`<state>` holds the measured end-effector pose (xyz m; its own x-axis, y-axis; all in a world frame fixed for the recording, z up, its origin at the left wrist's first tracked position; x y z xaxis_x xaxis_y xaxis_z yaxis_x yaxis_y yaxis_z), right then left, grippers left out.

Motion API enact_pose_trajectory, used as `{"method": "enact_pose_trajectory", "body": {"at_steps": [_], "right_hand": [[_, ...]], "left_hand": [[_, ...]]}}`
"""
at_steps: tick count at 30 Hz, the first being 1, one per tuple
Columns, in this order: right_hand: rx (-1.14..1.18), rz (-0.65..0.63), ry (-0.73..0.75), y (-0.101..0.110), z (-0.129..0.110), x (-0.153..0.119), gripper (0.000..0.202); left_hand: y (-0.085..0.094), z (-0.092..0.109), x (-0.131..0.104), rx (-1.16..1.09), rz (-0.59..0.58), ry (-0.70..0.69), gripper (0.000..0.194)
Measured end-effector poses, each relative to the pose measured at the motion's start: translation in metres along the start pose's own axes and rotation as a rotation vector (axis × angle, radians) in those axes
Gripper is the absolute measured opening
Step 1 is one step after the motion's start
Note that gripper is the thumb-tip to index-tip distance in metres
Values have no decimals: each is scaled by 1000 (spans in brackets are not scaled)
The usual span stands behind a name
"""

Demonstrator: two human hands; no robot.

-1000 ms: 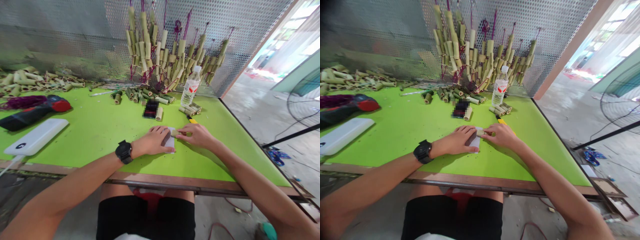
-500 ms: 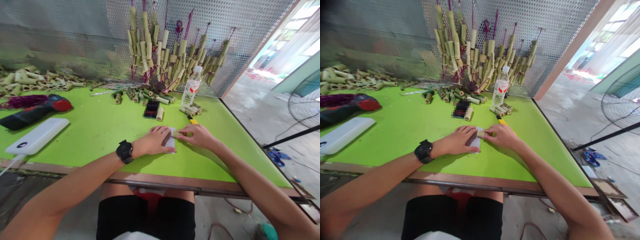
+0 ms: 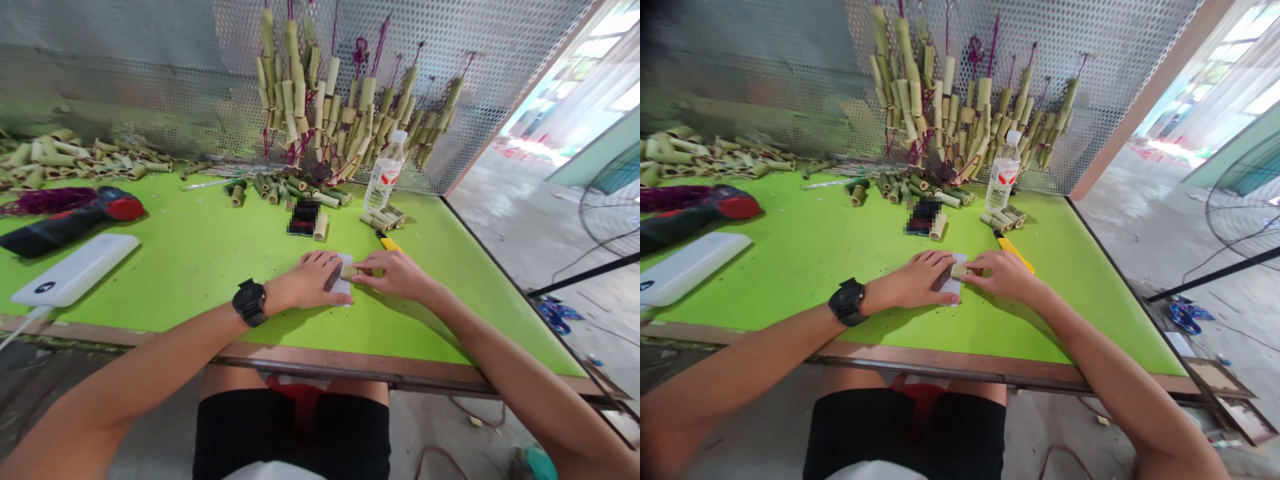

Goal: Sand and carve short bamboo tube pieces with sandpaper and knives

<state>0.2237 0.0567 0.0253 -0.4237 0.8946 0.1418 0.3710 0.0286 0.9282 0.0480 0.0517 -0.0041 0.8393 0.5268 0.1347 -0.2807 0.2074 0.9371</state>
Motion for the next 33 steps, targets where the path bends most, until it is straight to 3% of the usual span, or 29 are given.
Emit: {"method": "enact_pose_trajectory", "body": {"at_steps": [3,8,27,33], "right_hand": [[40,-40,-10,-3,1,1,44],[-74,39,-100,8,13,4,44],[-24,0,-74,2,5,3,45],[-81,49,-114,8,10,4,44]], "left_hand": [[1,0,0,-1,-2,-2,90],[1,1,0,6,-23,8,90],[0,0,0,2,-2,5,89],[1,0,0,0,-6,5,90]]}}
Point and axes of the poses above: each hand's wrist, its own x-axis towards the middle knuckle, its own y-axis out of the back of the hand, z = x × y, the point moved 7 cm from there along x, towards the middle knuckle, and after that the axes turned 13 degrees about -y, right-handed, at the moved point
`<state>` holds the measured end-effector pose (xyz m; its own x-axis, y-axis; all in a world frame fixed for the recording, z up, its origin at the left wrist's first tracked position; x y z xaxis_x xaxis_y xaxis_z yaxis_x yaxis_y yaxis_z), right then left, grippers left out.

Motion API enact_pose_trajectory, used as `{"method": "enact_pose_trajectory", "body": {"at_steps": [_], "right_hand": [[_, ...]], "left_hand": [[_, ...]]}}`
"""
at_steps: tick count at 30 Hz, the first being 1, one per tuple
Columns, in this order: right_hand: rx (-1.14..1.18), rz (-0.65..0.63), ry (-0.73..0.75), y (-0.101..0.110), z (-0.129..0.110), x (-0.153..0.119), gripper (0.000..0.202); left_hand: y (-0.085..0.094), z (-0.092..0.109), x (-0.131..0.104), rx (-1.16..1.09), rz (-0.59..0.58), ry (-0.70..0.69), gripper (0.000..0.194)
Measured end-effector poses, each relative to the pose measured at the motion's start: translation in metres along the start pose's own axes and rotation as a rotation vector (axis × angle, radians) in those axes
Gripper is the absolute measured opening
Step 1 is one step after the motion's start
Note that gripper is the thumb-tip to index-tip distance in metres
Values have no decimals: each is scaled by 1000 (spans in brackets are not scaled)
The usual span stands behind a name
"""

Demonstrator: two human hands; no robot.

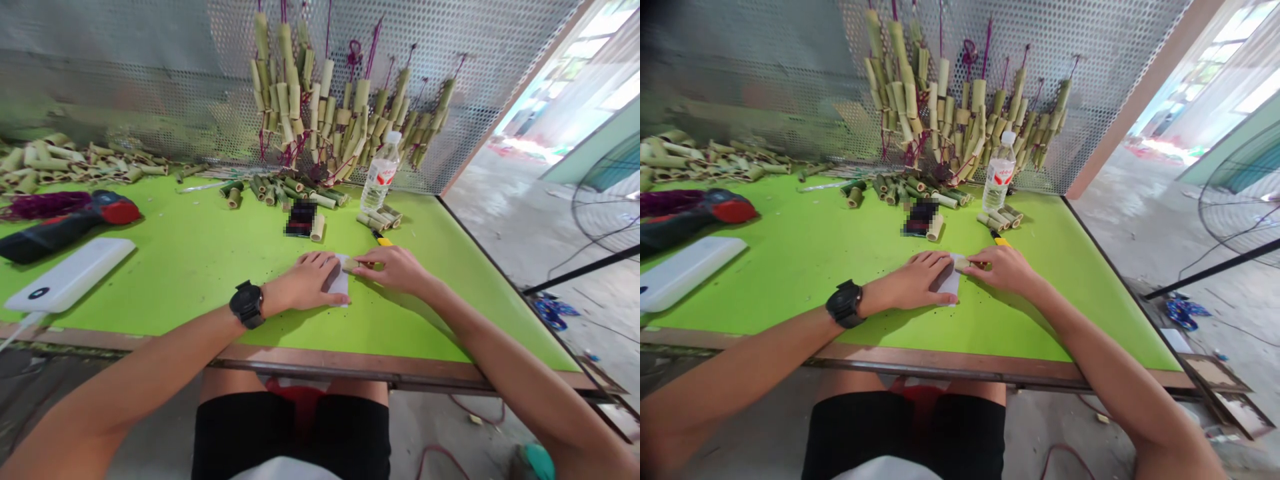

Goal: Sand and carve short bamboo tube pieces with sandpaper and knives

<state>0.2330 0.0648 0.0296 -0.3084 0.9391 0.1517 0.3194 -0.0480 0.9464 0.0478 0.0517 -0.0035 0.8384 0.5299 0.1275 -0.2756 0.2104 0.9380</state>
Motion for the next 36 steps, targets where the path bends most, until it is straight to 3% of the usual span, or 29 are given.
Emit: {"method": "enact_pose_trajectory", "body": {"at_steps": [8,13,20,27,36], "right_hand": [[64,-80,57,-7,-7,-2,44],[16,-30,0,-3,1,1,44],[90,-71,60,-7,-8,-2,43],[50,-65,-36,-2,0,1,41],[66,-39,21,-3,-5,0,43]], "left_hand": [[-1,0,0,9,0,-4,91],[-2,-1,0,27,-11,6,91],[0,1,0,12,-3,4,89],[-2,-1,0,31,-7,6,91],[-1,0,0,11,-8,4,92]]}}
Point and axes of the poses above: each hand's wrist, its own x-axis towards the middle knuckle, its own y-axis out of the back of the hand, z = x × y, the point moved 7 cm from there along x, towards the middle knuckle, and after that the axes turned 13 degrees about -y, right-handed, at the moved point
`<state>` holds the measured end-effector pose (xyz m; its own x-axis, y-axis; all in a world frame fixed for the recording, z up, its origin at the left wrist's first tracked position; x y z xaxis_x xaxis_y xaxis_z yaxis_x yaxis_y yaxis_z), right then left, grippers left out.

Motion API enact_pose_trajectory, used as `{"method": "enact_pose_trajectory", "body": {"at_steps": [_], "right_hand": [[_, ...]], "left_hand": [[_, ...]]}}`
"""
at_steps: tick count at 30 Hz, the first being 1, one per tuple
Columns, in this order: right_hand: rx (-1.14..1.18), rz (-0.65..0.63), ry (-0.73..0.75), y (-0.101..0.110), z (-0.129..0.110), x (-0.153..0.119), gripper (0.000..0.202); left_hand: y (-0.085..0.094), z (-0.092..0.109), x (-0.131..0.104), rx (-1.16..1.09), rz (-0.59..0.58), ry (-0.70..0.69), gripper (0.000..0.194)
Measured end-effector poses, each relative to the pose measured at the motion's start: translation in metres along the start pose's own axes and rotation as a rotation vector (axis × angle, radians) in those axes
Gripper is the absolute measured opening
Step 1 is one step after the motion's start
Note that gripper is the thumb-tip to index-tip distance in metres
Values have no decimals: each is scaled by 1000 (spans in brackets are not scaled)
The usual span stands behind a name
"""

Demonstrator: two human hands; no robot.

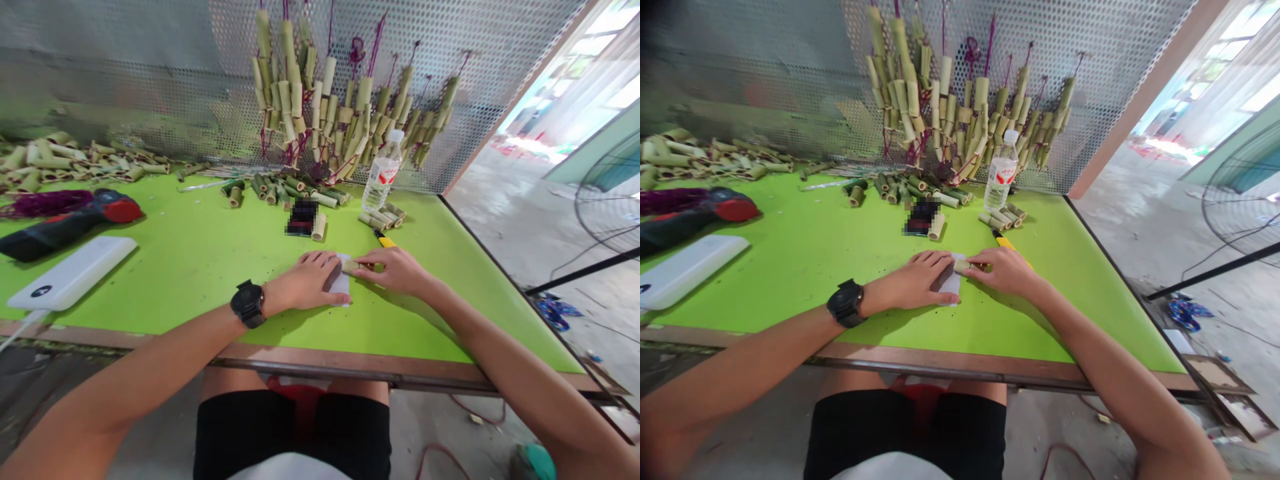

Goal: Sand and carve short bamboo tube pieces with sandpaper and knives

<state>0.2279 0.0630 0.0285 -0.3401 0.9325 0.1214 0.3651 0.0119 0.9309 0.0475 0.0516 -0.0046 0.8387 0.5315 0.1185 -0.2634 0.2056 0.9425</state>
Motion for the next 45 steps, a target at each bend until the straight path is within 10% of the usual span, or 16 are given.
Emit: {"method": "enact_pose_trajectory", "body": {"at_steps": [45], "right_hand": [[2,4,10,1,-3,-2,41]], "left_hand": [[1,1,0,-10,7,-2,91]]}}
Point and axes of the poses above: each hand's wrist, its own x-axis towards the middle knuckle, its own y-axis out of the back of the hand, z = x × y, the point moved 7 cm from there along x, towards the middle knuckle, and after that the axes turned 13 degrees about -y, right-handed, at the moved point
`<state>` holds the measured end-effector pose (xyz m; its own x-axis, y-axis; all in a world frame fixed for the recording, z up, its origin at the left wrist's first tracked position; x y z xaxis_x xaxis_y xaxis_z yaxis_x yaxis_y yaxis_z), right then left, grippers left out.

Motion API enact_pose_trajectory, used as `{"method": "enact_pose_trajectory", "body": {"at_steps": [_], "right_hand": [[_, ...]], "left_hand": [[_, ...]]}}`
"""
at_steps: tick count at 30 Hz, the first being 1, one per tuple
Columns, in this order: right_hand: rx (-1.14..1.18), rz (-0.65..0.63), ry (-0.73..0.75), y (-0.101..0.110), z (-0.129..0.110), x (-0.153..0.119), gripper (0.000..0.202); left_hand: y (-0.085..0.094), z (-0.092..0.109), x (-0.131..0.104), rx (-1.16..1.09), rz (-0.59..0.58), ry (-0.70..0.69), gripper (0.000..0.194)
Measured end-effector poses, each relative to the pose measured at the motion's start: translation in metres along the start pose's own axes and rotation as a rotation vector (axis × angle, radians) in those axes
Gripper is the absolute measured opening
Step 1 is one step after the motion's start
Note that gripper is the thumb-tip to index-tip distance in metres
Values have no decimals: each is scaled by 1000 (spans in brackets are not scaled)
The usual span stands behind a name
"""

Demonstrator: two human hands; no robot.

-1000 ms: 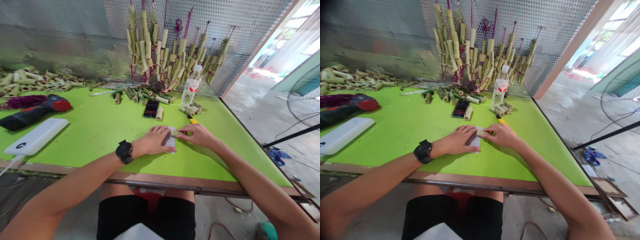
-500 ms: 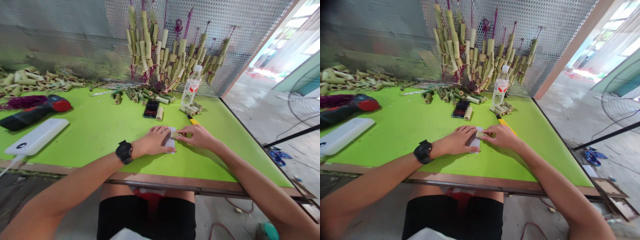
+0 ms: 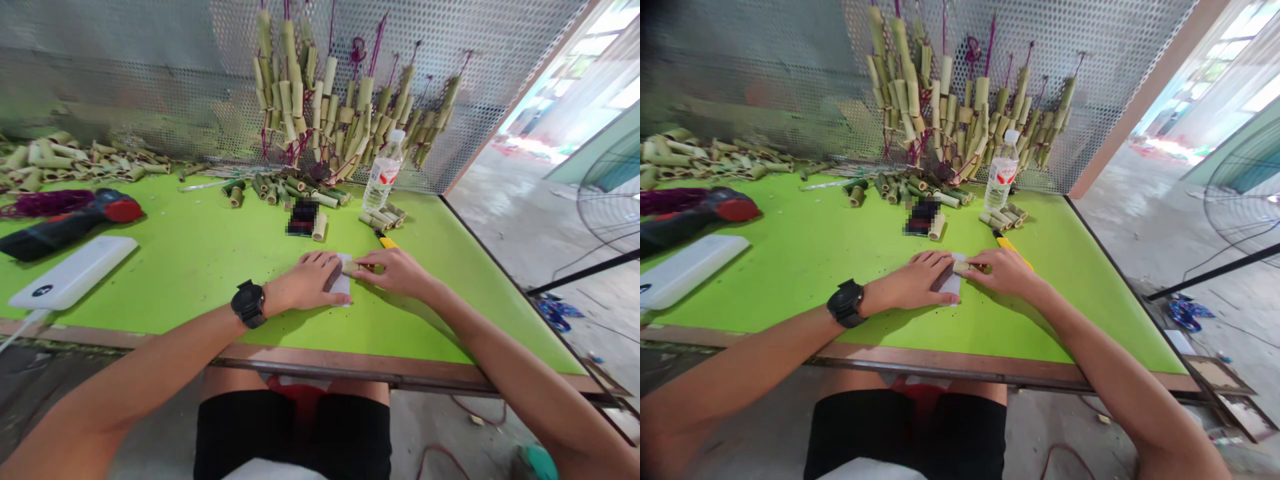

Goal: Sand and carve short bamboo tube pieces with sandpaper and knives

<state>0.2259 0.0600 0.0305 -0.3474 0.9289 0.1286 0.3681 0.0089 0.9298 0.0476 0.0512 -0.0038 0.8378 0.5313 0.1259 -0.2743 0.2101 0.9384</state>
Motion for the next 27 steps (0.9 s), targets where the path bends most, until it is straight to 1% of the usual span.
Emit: {"method": "enact_pose_trajectory", "body": {"at_steps": [5,12,18,27], "right_hand": [[49,-42,14,-3,-2,-1,40],[50,-56,6,-4,1,1,42],[-37,-10,-58,0,7,3,44],[-60,7,-12,0,3,2,49]], "left_hand": [[0,0,0,6,5,-3,90],[1,0,0,0,1,-2,91],[1,1,-1,4,-2,-1,90],[0,0,0,6,6,-3,89]]}}
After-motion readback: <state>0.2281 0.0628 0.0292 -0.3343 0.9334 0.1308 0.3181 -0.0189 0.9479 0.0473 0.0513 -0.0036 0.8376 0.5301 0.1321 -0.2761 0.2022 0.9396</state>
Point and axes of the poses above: each hand's wrist, its own x-axis towards the middle knuckle, its own y-axis out of the back of the hand, z = x × y, the point moved 7 cm from there along x, towards the middle knuckle, and after that the axes turned 13 degrees about -y, right-handed, at the moved point
